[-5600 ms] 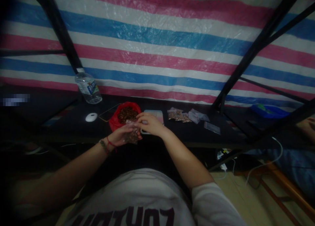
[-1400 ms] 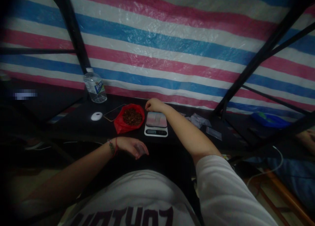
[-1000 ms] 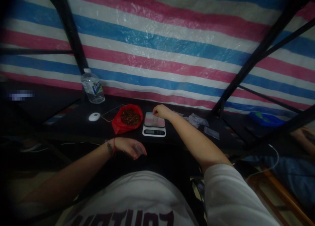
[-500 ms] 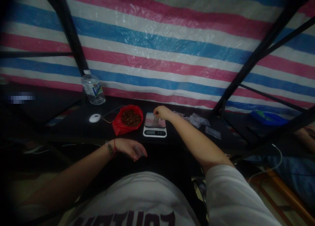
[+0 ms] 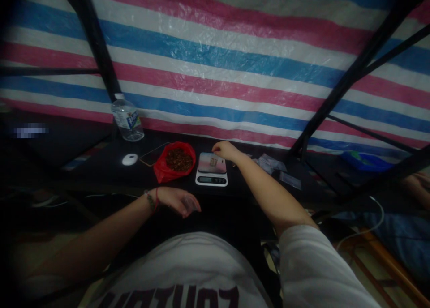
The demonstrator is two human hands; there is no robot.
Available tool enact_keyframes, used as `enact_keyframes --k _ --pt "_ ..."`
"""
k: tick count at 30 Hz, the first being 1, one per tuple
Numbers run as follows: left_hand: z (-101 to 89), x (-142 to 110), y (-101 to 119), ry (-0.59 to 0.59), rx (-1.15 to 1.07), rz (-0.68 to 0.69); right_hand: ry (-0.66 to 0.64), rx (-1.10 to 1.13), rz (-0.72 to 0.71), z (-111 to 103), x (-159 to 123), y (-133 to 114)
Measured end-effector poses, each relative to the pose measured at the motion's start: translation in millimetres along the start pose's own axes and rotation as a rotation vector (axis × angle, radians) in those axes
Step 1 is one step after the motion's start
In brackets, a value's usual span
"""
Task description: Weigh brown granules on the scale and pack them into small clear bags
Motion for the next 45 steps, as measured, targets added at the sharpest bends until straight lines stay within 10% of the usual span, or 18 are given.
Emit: enact_keyframes --k 9,45 --pt "-1.1 1 -2 0.015 -0.041 -0.030 -0.086 -0.184 0.225 25 -11 40" --pt "0.5 -1 2 0.034 -0.043 -0.042 0.235 0.135 0.094 -2 -3 12"
Point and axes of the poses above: each hand's wrist, its own x-axis towards the middle knuckle, its own z-axis out of the palm, y = z × x, the point moved 3 cm from there along x, towards the middle knuckle, and after that the axes turned 5 degrees about y, right-handed, at the moved point
